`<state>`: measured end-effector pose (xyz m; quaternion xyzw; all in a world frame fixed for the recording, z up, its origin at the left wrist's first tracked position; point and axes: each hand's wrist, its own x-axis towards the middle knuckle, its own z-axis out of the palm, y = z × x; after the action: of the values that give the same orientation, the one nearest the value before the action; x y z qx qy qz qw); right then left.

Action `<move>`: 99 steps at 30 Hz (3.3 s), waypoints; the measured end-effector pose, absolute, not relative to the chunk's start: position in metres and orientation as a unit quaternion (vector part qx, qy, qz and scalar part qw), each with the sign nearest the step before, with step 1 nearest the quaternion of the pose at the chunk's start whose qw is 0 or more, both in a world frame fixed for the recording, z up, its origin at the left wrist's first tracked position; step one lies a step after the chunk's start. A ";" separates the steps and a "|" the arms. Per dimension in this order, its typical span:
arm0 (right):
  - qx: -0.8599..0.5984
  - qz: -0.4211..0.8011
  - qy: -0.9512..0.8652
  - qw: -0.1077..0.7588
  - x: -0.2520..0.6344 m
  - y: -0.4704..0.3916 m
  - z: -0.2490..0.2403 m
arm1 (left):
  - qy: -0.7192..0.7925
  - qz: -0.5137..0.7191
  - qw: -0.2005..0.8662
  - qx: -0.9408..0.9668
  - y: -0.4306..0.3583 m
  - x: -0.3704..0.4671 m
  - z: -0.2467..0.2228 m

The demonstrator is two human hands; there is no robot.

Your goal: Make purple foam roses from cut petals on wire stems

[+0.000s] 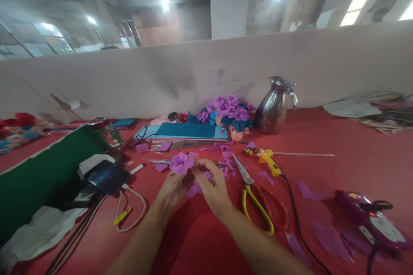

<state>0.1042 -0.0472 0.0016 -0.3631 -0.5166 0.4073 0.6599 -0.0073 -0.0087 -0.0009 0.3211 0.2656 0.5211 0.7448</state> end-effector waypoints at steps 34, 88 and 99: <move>-0.413 0.229 -0.568 0.674 0.126 -0.047 0.016 | 0.276 0.542 0.712 0.351 -0.007 -0.003 -0.009; -0.414 0.018 -0.631 0.656 0.120 -0.060 0.023 | 0.263 0.600 0.701 0.281 -0.005 -0.009 -0.012; -0.442 0.051 -0.610 0.655 0.120 -0.055 0.020 | 0.224 0.543 0.764 0.268 -0.012 -0.010 -0.002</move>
<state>0.1198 -0.0551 0.0202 -0.4424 -0.6105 0.0509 0.6550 -0.0097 -0.0123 -0.0017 0.2684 0.2235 0.5425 0.7640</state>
